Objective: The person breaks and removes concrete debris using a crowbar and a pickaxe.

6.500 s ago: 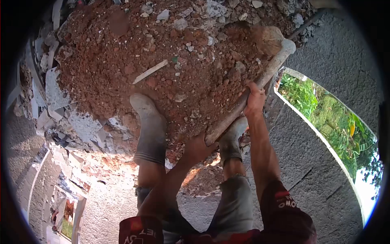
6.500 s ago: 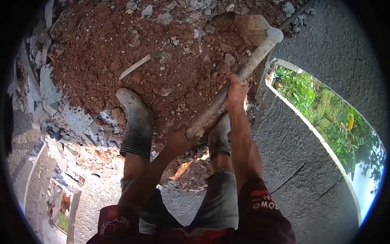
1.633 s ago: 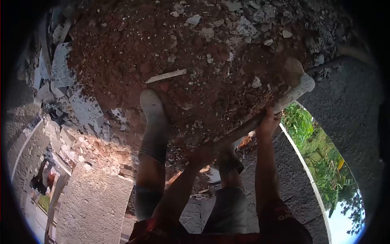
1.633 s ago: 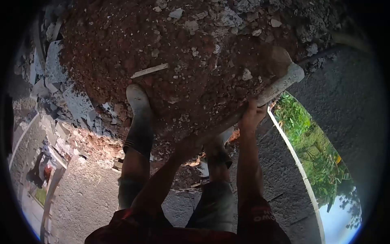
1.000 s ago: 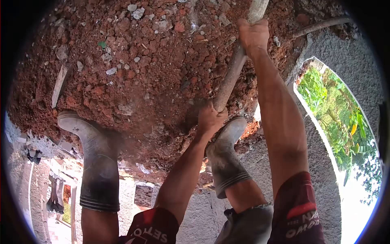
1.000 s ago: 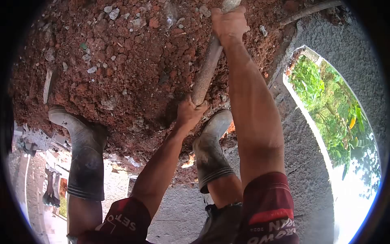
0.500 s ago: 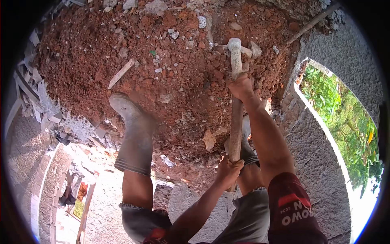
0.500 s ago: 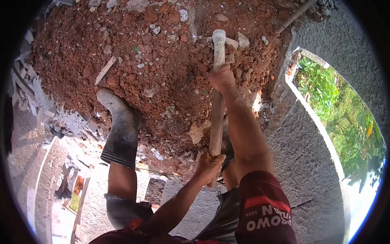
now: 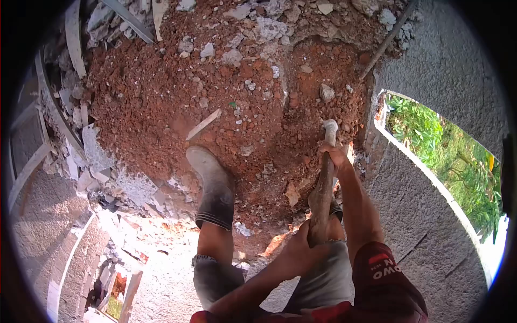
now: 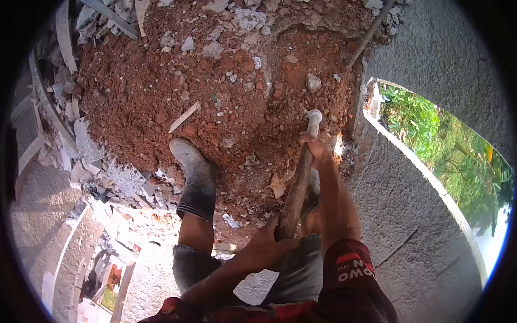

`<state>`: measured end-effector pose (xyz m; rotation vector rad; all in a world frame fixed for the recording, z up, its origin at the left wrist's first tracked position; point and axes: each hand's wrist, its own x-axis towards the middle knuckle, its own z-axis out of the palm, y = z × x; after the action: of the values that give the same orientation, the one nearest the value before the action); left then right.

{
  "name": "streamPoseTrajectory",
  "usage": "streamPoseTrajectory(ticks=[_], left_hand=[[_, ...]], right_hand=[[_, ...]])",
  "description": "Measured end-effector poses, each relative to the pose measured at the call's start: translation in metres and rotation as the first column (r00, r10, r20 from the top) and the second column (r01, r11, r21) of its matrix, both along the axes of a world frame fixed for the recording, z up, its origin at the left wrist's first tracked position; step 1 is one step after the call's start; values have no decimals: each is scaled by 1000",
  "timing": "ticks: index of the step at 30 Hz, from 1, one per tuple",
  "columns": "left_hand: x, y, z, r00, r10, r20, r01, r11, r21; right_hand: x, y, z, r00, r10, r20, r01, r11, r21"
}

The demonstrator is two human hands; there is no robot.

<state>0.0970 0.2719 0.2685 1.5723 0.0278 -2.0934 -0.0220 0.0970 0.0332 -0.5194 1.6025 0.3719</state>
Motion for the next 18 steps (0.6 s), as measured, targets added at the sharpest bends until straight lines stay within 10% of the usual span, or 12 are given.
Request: streamPoseTrajectory(ticks=[3, 8, 11, 18], left_hand=[[124, -7, 57, 949, -272, -159, 281, 959, 36], [300, 129, 151, 917, -357, 180, 347, 934, 88], [345, 213, 189, 523, -685, 506, 569, 723, 391], [198, 208, 68, 652, -292, 700, 227, 956, 188]], right_hand=[[45, 29, 53, 953, -299, -52, 298, 954, -15], [219, 129, 172, 561, -783, 271, 809, 587, 21], [313, 199, 221, 573, -490, 657, 609, 791, 59], [294, 129, 226, 553, -335, 762, 656, 739, -152]])
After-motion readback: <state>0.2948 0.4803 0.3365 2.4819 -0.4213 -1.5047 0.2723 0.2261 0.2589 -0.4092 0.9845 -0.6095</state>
